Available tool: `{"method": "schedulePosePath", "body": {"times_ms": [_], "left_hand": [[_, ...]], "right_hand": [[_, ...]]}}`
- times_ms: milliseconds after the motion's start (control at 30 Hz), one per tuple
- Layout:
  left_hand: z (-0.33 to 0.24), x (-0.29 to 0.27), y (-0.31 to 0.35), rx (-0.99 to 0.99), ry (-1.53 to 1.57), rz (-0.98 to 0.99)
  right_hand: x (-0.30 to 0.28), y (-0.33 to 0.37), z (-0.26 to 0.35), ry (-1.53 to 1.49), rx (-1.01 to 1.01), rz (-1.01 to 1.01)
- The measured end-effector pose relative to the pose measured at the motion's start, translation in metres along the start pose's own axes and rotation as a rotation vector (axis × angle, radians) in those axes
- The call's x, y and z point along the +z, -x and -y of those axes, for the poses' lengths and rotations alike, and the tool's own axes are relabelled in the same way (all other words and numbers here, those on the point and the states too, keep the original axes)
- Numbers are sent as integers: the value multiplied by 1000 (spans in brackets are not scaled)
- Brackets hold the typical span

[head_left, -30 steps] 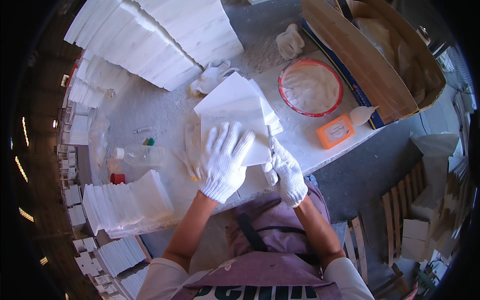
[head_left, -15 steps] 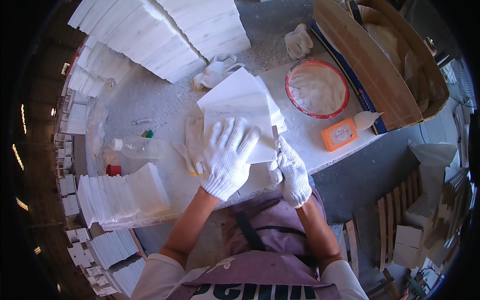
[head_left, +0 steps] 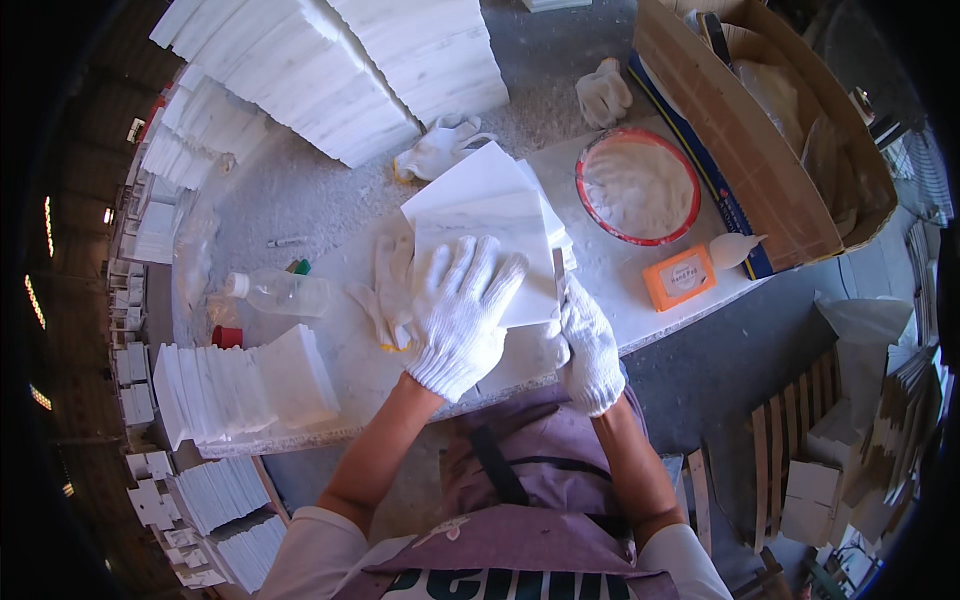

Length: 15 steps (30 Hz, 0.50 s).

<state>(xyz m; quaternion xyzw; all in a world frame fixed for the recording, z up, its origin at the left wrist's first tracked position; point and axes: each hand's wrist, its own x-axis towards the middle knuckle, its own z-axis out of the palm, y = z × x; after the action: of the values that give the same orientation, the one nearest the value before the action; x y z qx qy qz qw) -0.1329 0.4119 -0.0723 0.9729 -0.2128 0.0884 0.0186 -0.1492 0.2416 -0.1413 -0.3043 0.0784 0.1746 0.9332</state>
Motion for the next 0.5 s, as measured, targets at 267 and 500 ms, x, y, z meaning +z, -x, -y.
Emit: {"method": "schedulePosePath", "body": {"times_ms": [267, 500], "left_hand": [[4, 3, 3, 10, 8, 20], [-2, 0, -1, -17, 13, 27]], "right_hand": [[5, 8, -7, 55, -9, -88], [-1, -6, -12, -74, 13, -57]]}}
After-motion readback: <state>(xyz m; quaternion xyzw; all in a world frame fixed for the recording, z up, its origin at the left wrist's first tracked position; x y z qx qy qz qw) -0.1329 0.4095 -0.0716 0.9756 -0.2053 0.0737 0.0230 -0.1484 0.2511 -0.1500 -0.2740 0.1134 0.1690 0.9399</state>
